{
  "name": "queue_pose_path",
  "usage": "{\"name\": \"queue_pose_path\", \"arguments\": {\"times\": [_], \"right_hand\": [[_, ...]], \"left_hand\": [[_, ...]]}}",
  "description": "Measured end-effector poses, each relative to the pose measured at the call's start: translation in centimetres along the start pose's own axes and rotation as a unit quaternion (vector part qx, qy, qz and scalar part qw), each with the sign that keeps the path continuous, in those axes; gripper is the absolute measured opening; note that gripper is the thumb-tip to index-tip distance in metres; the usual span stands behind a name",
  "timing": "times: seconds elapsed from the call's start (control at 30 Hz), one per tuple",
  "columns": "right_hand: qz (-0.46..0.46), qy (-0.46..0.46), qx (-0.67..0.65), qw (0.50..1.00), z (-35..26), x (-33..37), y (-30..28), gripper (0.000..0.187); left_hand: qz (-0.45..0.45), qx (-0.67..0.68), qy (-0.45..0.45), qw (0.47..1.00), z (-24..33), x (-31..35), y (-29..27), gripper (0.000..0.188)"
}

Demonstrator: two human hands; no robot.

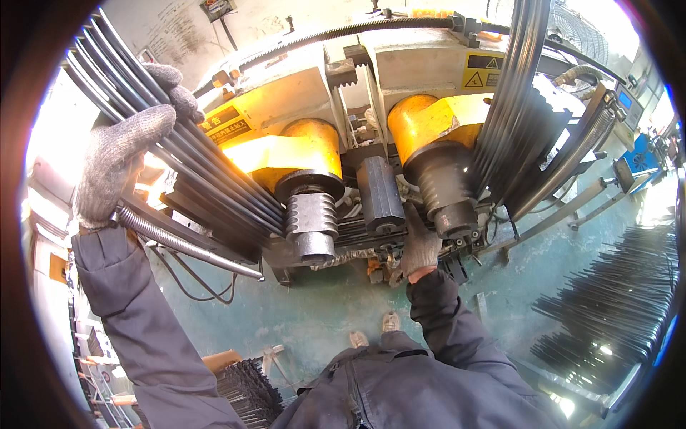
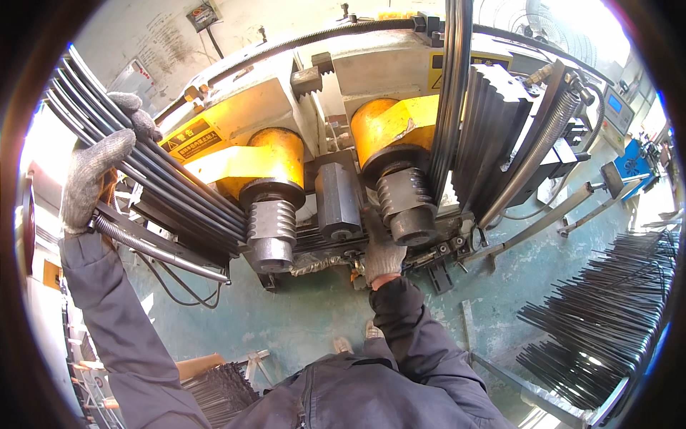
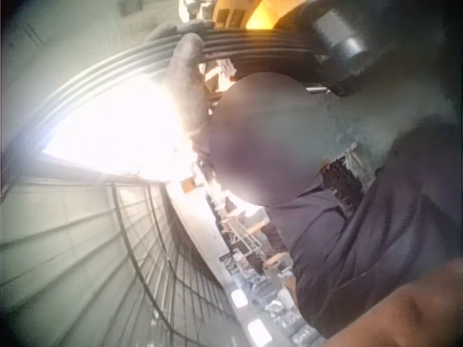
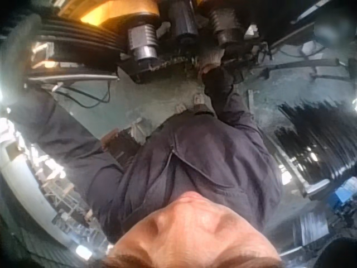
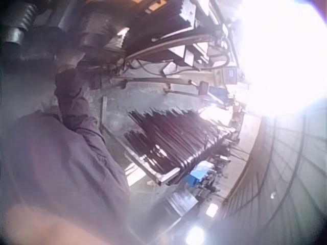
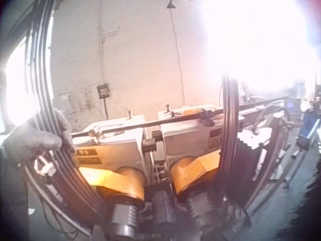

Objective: The person repeatedly picks up bundles of long metal rods, feeds them into a bending machine, and collects the bent rods. The person stacks the finished bent rods on a nearby rack.

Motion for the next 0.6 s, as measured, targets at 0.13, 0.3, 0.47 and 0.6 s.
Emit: {"name": "queue_pose_path", "arguments": {"times": [0.13, 0.3, 0.47, 0.6], "right_hand": [[-0.016, -0.046, 0.087, 0.995, -0.3, 0.1, -0.4, 0.027], [-0.071, -0.152, 0.444, 0.88, -0.2, 0.6, 0.4, 0.06], [-0.031, -0.019, 0.448, 0.893, 0.0, 3.6, -3.1, 0.057], [-0.066, -0.173, 0.36, 0.914, -6.5, 12.7, -7.4, 0.041]], "left_hand": [[-0.011, -0.026, 0.003, 1.0, -0.2, -0.4, -0.3, 0.047], [-0.016, -0.087, 0.013, 0.996, 0.8, 0.0, -0.6, 0.044], [0.043, -0.151, 0.069, 0.985, 4.8, 8.1, -0.8, 0.042], [0.185, -0.051, 0.052, 0.98, 6.4, 21.5, -0.7, 0.038]]}}
Point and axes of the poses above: each hand's wrist, its own x-axis away from the middle knuckle, its own y-axis out of the palm, z = x × y, the point moved 8 cm from there along -x, towards the middle knuckle, and after that the axes turned 4 degrees about x, right-handed, at the moved point
